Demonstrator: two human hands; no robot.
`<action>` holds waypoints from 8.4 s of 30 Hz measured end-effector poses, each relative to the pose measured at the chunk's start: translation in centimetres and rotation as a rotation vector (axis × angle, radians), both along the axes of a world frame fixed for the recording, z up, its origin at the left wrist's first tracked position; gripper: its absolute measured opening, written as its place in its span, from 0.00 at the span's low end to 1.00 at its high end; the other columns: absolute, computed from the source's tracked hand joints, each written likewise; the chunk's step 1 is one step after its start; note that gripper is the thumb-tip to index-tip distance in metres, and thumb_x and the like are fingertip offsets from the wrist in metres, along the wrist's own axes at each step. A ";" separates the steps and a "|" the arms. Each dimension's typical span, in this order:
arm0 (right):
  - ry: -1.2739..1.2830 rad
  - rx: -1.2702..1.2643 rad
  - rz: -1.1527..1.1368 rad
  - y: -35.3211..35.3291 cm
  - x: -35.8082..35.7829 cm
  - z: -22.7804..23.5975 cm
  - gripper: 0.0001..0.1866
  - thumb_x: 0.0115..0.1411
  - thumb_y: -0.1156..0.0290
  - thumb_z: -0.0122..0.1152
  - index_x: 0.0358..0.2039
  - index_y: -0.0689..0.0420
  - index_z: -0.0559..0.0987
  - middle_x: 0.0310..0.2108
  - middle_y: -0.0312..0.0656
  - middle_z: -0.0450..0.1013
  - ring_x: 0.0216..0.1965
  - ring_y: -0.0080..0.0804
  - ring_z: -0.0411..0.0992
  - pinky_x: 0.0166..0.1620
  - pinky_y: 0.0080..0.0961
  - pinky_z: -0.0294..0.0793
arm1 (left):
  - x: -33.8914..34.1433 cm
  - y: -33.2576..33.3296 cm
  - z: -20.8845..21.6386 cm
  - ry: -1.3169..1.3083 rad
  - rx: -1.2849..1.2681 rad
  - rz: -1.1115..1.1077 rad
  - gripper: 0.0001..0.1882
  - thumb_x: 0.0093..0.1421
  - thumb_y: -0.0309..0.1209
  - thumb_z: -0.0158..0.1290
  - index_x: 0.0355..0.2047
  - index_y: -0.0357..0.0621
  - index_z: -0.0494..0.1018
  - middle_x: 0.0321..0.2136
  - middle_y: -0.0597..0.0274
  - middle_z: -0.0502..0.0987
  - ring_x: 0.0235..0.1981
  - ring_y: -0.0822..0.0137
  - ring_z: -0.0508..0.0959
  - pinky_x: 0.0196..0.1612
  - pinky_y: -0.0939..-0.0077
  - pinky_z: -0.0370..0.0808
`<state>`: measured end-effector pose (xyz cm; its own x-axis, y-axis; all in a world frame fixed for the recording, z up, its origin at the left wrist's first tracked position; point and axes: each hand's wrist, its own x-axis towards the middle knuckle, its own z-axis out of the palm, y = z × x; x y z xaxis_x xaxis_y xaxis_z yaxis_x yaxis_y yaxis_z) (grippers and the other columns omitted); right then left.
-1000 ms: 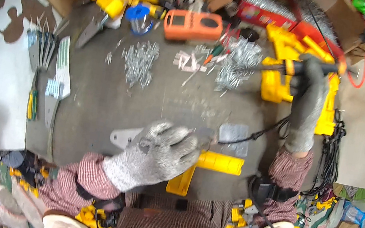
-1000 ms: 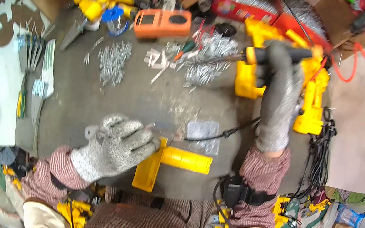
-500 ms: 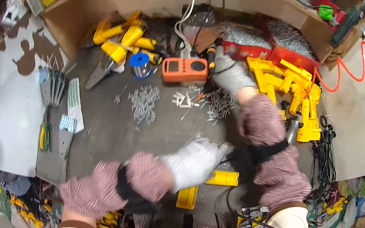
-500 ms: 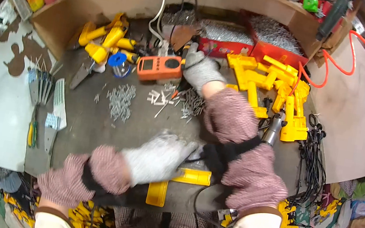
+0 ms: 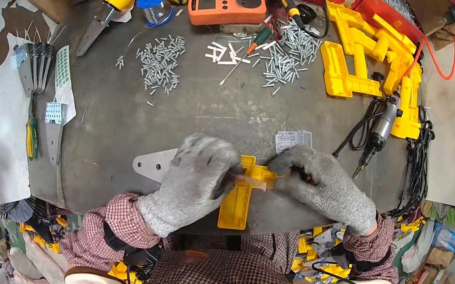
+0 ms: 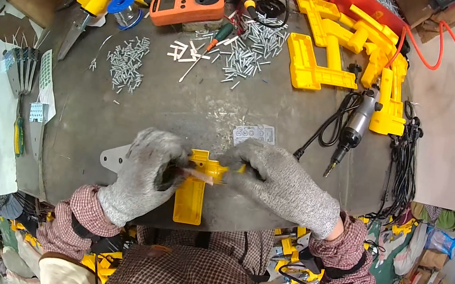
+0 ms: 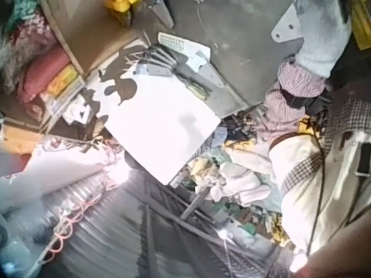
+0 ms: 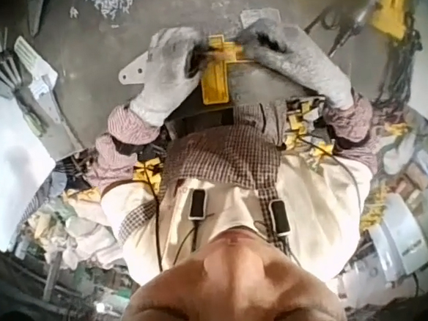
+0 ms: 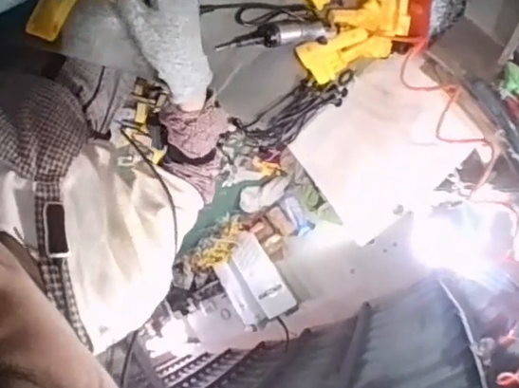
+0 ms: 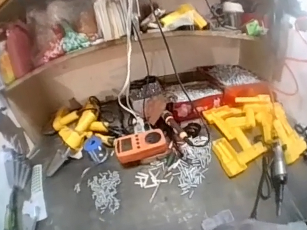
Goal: Assembling and soldering electronic components into plastic housings using various hand tools.
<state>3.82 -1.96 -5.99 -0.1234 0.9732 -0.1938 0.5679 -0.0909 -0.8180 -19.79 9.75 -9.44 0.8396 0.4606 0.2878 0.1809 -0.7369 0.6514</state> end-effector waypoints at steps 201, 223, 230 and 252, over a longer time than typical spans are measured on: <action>0.077 0.476 -0.727 -2.7 -3.3 -1.8 0.21 0.58 0.87 0.56 0.52 0.59 0.70 0.43 0.41 0.73 0.48 0.34 0.75 0.55 0.30 0.74 | -2.4 -7.3 -1.8 0.417 0.334 0.056 0.42 0.62 0.60 0.50 0.56 0.28 0.70 0.60 0.36 0.68 0.65 0.44 0.66 0.63 0.27 0.57; 0.197 0.449 -0.634 -1.9 -3.9 -3.0 0.25 0.58 0.87 0.55 0.56 0.58 0.70 0.49 0.41 0.73 0.51 0.36 0.73 0.57 0.31 0.73 | -2.8 -6.9 -2.6 0.372 0.355 -0.007 0.44 0.61 0.63 0.50 0.55 0.27 0.72 0.59 0.33 0.70 0.67 0.43 0.64 0.63 0.30 0.58; -0.203 0.298 -0.038 1.4 -5.7 -2.1 0.23 0.61 0.71 0.55 0.56 0.61 0.68 0.53 0.54 0.69 0.58 0.54 0.66 0.67 0.46 0.52 | -6.3 -5.0 -1.3 0.251 0.320 -0.174 0.29 0.60 0.54 0.56 0.50 0.41 0.77 0.59 0.48 0.72 0.66 0.54 0.65 0.68 0.30 0.50; -0.400 0.379 0.224 16.5 -7.6 1.0 0.16 0.62 0.70 0.58 0.50 0.61 0.76 0.52 0.56 0.72 0.47 0.57 0.75 0.52 0.44 0.75 | -6.7 10.6 0.3 0.391 0.105 0.631 0.33 0.55 0.40 0.66 0.56 0.38 0.69 0.44 0.40 0.80 0.44 0.45 0.81 0.46 0.60 0.78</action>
<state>-3.82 14.51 -5.01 -0.3230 0.9423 0.0879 0.8106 0.3234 -0.4883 -26.48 20.39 -9.15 0.4755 0.8750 0.0914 0.7936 -0.4714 0.3847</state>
